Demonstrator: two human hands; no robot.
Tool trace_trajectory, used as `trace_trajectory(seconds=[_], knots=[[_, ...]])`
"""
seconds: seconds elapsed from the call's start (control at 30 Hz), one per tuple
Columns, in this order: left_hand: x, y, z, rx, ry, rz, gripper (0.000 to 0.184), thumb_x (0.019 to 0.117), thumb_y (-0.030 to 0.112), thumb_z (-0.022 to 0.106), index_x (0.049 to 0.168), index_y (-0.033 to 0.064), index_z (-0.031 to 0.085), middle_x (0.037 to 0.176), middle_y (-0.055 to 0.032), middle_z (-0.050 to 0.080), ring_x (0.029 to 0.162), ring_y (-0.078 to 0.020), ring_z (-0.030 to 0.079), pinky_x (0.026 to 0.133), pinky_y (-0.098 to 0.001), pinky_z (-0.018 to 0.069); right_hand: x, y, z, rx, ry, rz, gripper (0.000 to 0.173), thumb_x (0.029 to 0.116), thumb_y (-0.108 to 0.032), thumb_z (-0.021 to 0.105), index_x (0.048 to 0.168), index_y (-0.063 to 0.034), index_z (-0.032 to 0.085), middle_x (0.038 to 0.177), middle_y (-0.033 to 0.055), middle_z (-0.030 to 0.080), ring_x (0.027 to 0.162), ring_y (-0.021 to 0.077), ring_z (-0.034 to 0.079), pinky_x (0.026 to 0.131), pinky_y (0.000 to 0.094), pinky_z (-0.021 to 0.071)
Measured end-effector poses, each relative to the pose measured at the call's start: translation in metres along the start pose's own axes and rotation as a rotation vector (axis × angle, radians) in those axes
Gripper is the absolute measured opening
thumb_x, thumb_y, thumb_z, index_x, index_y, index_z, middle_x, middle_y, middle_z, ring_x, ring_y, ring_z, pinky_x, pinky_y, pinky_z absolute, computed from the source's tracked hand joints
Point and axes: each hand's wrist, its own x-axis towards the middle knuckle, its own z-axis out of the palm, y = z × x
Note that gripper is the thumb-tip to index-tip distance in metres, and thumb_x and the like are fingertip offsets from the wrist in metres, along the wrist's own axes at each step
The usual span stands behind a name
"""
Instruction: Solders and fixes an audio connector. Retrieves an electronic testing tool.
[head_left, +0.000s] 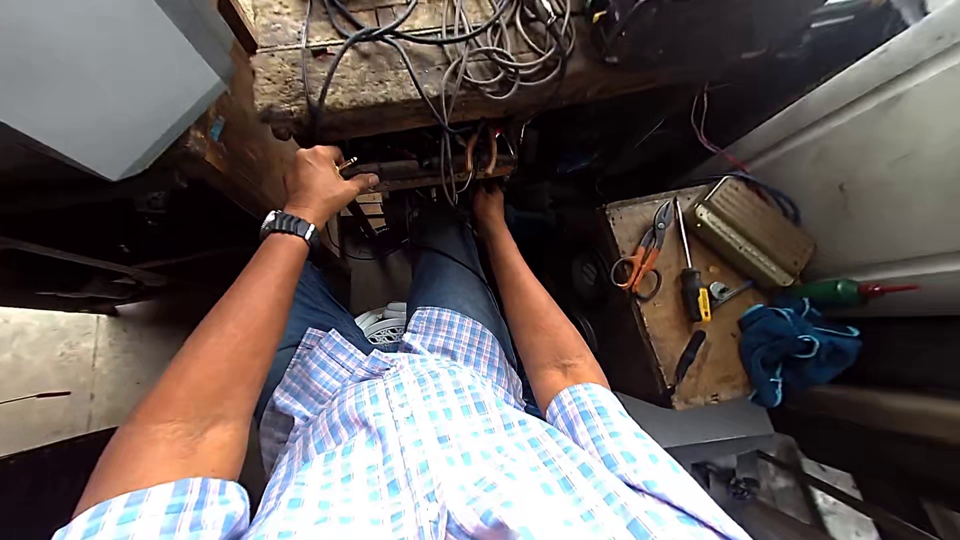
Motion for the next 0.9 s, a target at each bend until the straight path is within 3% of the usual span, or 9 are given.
trace_trajectory(seconds=[0.07,0.17,0.3,0.4,0.57,0.67,0.73,0.8,0.9], knots=[[-0.005,-0.005,-0.003,-0.105,0.000,0.018,0.060,0.0841,0.058,0.077,0.102,0.0019,0.068,0.094,-0.0241,0.069,0.091,-0.0441,0.068,0.078,-0.0686,0.0504,-0.004,-0.006,-0.010,-0.262,0.008,0.006,0.044,0.1079,-0.035,0.049,0.133,-0.0012,0.062,0.126,0.0227,0.067,0.119,0.0362,0.065,0.101,0.0573,0.0502],[-0.023,-0.018,-0.009,-0.257,0.037,0.109,0.053,0.0912,0.046,0.075,0.122,0.0035,0.065,0.095,-0.0229,0.068,0.085,-0.0400,0.067,0.078,-0.0645,0.0530,-0.035,-0.027,-0.023,-0.492,0.179,-0.032,0.042,0.1014,-0.033,0.057,0.130,-0.0044,0.064,0.129,0.0214,0.065,0.127,0.0409,0.057,0.104,0.0616,0.0462],[-0.060,-0.040,-0.006,-0.374,0.146,0.200,0.035,0.1050,0.037,0.056,0.113,0.0064,0.070,0.087,-0.0142,0.070,0.075,-0.0259,0.067,0.071,-0.0527,0.0551,-0.091,-0.057,-0.012,-0.359,0.291,-0.388,0.020,0.0975,-0.018,0.061,0.108,-0.0052,0.072,0.090,0.0089,0.073,0.082,0.0213,0.071,0.076,0.0447,0.0583],[-0.093,-0.050,-0.001,-0.480,0.151,0.271,0.033,0.1077,0.032,0.054,0.105,0.0047,0.070,0.087,-0.0132,0.068,0.073,-0.0226,0.065,0.068,-0.0453,0.0547,-0.118,-0.078,0.011,-0.304,0.051,-0.584,0.020,0.1002,-0.015,0.061,0.115,-0.0058,0.071,0.085,0.0036,0.073,0.063,0.0108,0.065,0.060,0.0335,0.0578],[-0.095,-0.058,-0.018,-0.900,0.126,0.299,0.016,0.0978,0.017,0.066,0.102,0.0025,0.071,0.086,-0.0059,0.069,0.068,-0.0094,0.061,0.063,-0.0265,0.0537,-0.145,-0.137,0.053,-0.305,-0.358,-0.675,0.027,0.1025,-0.018,0.062,0.126,-0.0062,0.067,0.110,0.0062,0.072,0.086,0.0114,0.069,0.076,0.0311,0.0601],[-0.102,-0.055,-0.037,-1.396,0.167,0.274,0.023,0.1053,0.012,0.050,0.098,-0.0022,0.067,0.080,-0.0058,0.064,0.058,-0.0065,0.052,0.053,-0.0210,0.0466,-0.162,-0.156,0.090,-0.193,-0.658,-0.725,0.058,0.1044,-0.043,0.053,0.150,-0.0076,0.049,0.145,0.0077,0.058,0.132,0.0197,0.056,0.110,0.0416,0.0491],[-0.104,-0.052,-0.054,-1.598,0.167,0.256,0.023,0.1042,0.006,0.047,0.095,-0.0053,0.065,0.080,-0.0057,0.065,0.065,-0.0059,0.057,0.060,-0.0232,0.0507,-0.180,-0.160,0.116,-0.102,-0.804,-0.741,0.078,0.1036,-0.057,0.048,0.159,-0.0033,0.033,0.157,0.0099,0.046,0.142,0.0170,0.048,0.117,0.0357,0.0443],[-0.113,-0.055,-0.071,-1.593,0.261,0.269,0.027,0.1063,0.009,0.046,0.095,-0.0065,0.065,0.082,-0.0050,0.064,0.077,-0.0063,0.060,0.074,-0.0249,0.0520,-0.199,-0.162,0.137,-0.005,-0.869,-0.761,0.077,0.1052,-0.054,0.049,0.155,0.0025,0.033,0.153,0.0076,0.048,0.141,0.0114,0.046,0.117,0.0291,0.0417],[-0.132,-0.082,-0.086,-1.318,0.501,0.365,0.045,0.1097,0.023,0.040,0.109,-0.0109,0.069,0.111,-0.0188,0.065,0.110,-0.0209,0.060,0.103,-0.0353,0.0476,-0.222,-0.168,0.157,0.004,-0.832,-0.789,0.059,0.1086,-0.042,0.049,0.149,-0.0003,0.039,0.126,-0.0049,0.062,0.099,-0.0052,0.062,0.085,0.0154,0.0559]])
